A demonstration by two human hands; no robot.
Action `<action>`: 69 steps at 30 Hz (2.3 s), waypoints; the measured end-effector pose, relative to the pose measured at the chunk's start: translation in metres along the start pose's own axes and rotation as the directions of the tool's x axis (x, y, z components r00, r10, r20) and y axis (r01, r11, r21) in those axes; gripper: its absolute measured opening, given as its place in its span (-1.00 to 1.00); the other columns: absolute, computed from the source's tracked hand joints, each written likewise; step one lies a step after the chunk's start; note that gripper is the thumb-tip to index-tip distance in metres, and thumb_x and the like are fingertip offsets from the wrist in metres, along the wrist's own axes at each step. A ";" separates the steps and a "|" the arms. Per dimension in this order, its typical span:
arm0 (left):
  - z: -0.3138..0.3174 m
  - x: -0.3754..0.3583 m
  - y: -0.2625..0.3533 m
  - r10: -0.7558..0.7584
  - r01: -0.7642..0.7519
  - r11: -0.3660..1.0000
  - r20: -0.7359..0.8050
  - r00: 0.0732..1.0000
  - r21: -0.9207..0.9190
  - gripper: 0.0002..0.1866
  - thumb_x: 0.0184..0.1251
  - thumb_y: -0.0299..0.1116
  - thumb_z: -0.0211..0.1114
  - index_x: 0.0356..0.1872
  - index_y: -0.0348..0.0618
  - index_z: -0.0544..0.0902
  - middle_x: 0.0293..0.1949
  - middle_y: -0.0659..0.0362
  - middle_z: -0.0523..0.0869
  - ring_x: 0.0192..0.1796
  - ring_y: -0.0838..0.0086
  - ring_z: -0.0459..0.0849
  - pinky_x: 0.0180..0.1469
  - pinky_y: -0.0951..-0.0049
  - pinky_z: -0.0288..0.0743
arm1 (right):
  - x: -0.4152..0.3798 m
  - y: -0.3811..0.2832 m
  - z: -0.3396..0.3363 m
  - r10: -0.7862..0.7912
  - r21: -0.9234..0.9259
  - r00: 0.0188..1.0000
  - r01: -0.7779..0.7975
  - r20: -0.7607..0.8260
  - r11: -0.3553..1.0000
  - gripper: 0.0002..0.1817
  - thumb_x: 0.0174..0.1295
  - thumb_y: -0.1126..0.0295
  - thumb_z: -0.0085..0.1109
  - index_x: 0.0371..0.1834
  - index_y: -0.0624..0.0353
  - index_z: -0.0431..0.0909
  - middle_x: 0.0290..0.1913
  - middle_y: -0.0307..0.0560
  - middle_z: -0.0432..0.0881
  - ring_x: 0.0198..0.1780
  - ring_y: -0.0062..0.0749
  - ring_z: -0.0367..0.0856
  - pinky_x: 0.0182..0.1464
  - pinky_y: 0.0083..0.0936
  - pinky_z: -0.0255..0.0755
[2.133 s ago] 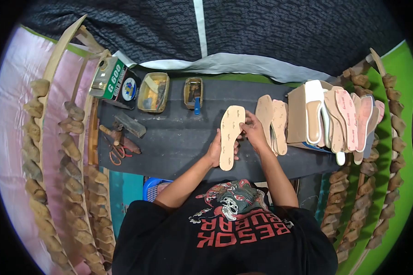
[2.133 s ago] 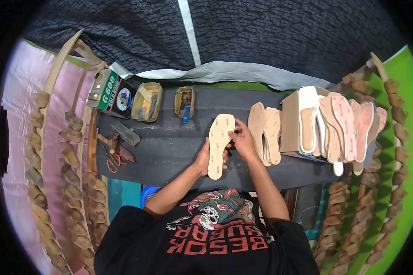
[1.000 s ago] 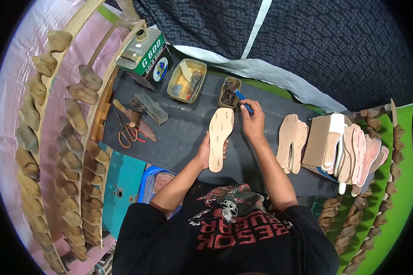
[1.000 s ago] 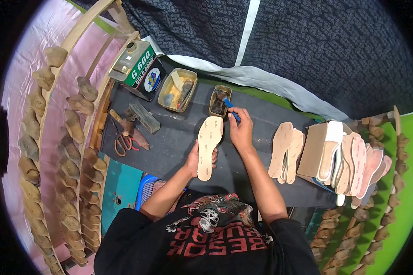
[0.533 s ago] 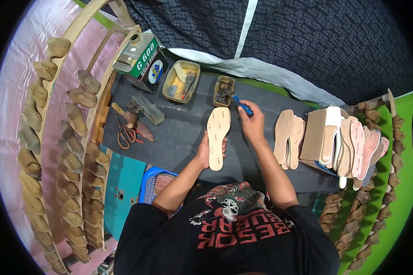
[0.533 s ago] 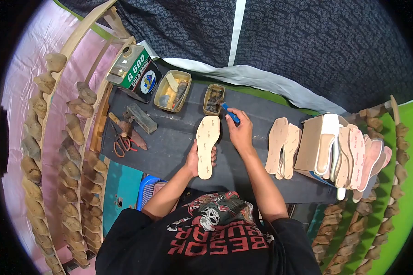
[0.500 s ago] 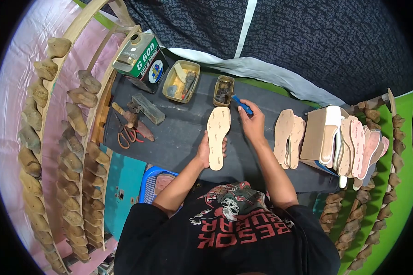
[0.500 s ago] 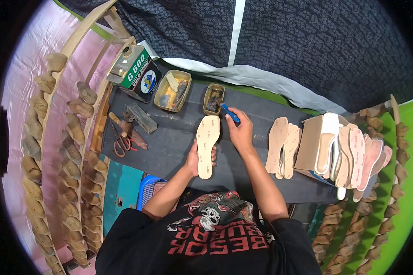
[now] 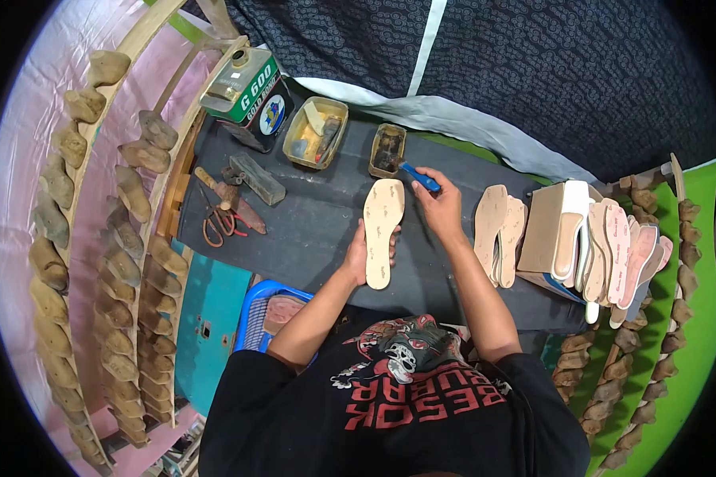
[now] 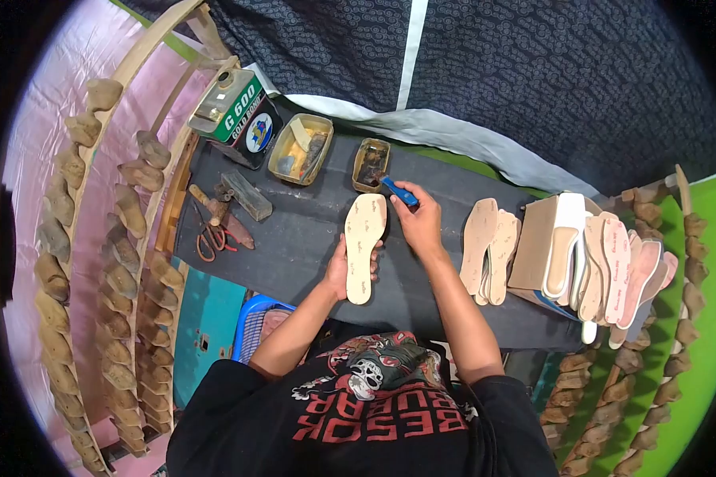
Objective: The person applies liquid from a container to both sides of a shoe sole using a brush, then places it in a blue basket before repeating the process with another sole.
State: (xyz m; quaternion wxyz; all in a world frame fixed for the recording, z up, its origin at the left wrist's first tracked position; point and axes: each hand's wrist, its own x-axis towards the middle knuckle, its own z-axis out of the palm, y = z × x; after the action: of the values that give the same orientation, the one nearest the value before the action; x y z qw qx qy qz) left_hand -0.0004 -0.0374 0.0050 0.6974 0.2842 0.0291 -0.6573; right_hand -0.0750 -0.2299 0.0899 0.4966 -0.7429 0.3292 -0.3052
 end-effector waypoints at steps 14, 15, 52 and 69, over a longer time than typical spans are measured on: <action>0.011 0.006 -0.010 -0.038 0.039 0.997 -0.020 0.999 0.069 -0.19 0.52 0.52 -0.19 0.19 -0.03 0.59 -0.26 0.22 0.62 -0.32 0.45 0.60 -0.27 0.35 0.60 | -0.017 -0.044 -0.038 -0.064 -0.089 0.998 0.064 0.008 0.994 -0.82 0.46 0.35 0.35 -0.17 0.24 0.61 -0.45 -0.26 0.60 -0.43 -0.66 0.44 -0.35 -0.57 0.38; 0.017 0.006 -0.012 -0.047 0.048 0.997 -0.024 0.999 0.065 -0.18 0.54 0.51 -0.21 0.14 -0.07 0.60 -0.28 0.22 0.63 -0.33 0.46 0.61 -0.28 0.37 0.61 | -0.018 -0.046 -0.041 -0.071 -0.101 0.997 0.071 -0.002 0.992 -0.81 0.46 0.35 0.34 -0.18 0.25 0.60 -0.46 -0.24 0.61 -0.43 -0.64 0.45 -0.35 -0.56 0.39; 0.057 0.036 -0.036 -0.122 0.111 0.978 0.055 0.991 0.176 -0.07 0.46 0.62 -0.32 0.24 -0.03 0.57 -0.26 0.26 0.57 -0.31 0.50 0.54 -0.26 0.44 0.52 | -0.035 -0.036 -0.106 -0.269 -0.247 0.962 0.272 0.046 0.930 -0.85 0.46 0.42 0.25 -0.08 0.29 0.60 -0.29 0.07 0.70 -0.38 -0.17 0.64 -0.27 -0.31 0.50; 0.053 0.035 -0.033 -0.202 0.160 0.949 0.134 0.970 0.273 -0.07 0.44 0.62 -0.26 0.16 -0.09 0.58 -0.23 0.24 0.62 -0.29 0.50 0.58 -0.22 0.43 0.56 | -0.051 -0.049 -0.083 -0.284 -0.287 0.955 0.250 -0.083 0.925 -0.88 0.38 0.49 0.32 -0.12 0.28 0.60 -0.39 -0.07 0.66 -0.45 -0.40 0.61 -0.35 -0.44 0.51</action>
State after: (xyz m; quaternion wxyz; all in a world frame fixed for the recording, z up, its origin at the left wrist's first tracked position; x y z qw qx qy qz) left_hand -0.0441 -0.0910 0.0235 0.5907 0.3154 -0.0876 -0.7375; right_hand -0.1613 -0.2199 0.1566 0.3217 -0.8220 0.2939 -0.3667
